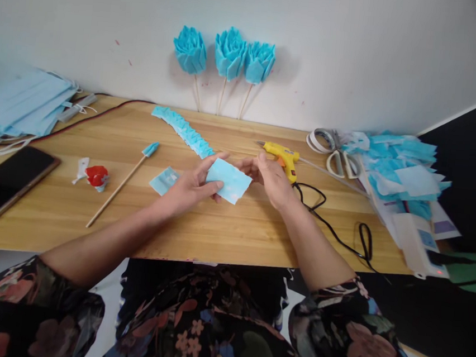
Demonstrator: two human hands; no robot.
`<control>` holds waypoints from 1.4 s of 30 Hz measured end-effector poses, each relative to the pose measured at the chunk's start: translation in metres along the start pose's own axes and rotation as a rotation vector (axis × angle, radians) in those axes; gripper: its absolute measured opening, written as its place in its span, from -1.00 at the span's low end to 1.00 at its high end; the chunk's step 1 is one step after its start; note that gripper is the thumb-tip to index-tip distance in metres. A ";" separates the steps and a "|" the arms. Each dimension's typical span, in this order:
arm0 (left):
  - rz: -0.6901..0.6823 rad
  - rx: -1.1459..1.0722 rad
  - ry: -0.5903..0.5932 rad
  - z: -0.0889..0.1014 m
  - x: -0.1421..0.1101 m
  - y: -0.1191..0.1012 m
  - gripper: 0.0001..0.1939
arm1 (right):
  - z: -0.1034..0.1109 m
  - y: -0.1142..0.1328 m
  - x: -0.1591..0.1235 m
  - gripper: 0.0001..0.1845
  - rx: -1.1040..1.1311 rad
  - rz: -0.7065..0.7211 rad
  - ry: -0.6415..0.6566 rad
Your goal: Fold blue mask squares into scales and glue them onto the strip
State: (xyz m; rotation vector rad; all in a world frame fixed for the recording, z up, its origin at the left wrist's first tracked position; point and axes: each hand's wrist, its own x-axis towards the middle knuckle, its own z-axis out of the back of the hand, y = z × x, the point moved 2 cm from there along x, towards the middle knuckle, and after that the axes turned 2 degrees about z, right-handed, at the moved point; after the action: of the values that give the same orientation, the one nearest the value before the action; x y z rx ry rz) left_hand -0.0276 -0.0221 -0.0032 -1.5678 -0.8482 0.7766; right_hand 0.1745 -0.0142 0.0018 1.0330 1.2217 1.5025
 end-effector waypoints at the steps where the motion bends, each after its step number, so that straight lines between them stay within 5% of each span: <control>1: 0.004 -0.005 -0.013 0.000 0.000 0.002 -0.28 | -0.003 0.001 0.000 -0.30 0.014 -0.007 0.045; 5: 0.028 -0.019 -0.060 0.000 0.001 0.006 -0.25 | -0.014 0.003 -0.003 -0.58 0.050 0.005 0.115; 10: 0.055 -0.082 -0.086 0.001 0.001 0.001 -0.23 | -0.017 0.003 -0.005 -0.65 0.084 0.052 -0.010; 17: 0.135 0.000 -0.069 0.001 -0.001 -0.002 -0.71 | -0.016 0.004 -0.006 -0.72 0.134 0.084 -0.091; 24: 0.149 0.042 -0.095 0.002 -0.002 -0.002 -0.73 | -0.016 -0.001 -0.005 -0.70 0.078 0.088 -0.164; 28: 0.165 -0.107 -0.140 0.005 0.000 -0.001 -0.85 | -0.010 0.000 -0.007 -0.75 -0.083 0.208 -0.251; 32: 0.275 -0.391 -0.089 0.006 0.003 0.003 -0.69 | -0.007 0.014 -0.012 -0.83 -0.455 0.484 -0.341; 35: 0.323 -0.556 0.015 0.003 0.005 0.004 -0.57 | -0.013 0.019 -0.013 -0.86 -0.665 0.662 -0.245; 39: 0.215 -0.609 -0.019 0.004 0.005 0.003 -0.75 | -0.020 0.017 -0.014 -0.74 -0.733 0.742 -0.012; 42: 0.198 -0.580 -0.068 0.007 0.004 0.003 -0.77 | -0.017 0.018 -0.015 -0.61 -0.689 0.682 -0.054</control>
State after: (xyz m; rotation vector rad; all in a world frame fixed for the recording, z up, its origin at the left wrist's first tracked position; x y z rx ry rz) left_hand -0.0310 -0.0155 -0.0071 -2.1728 -1.0384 0.7656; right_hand 0.1596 -0.0342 0.0157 1.0281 0.2253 2.1743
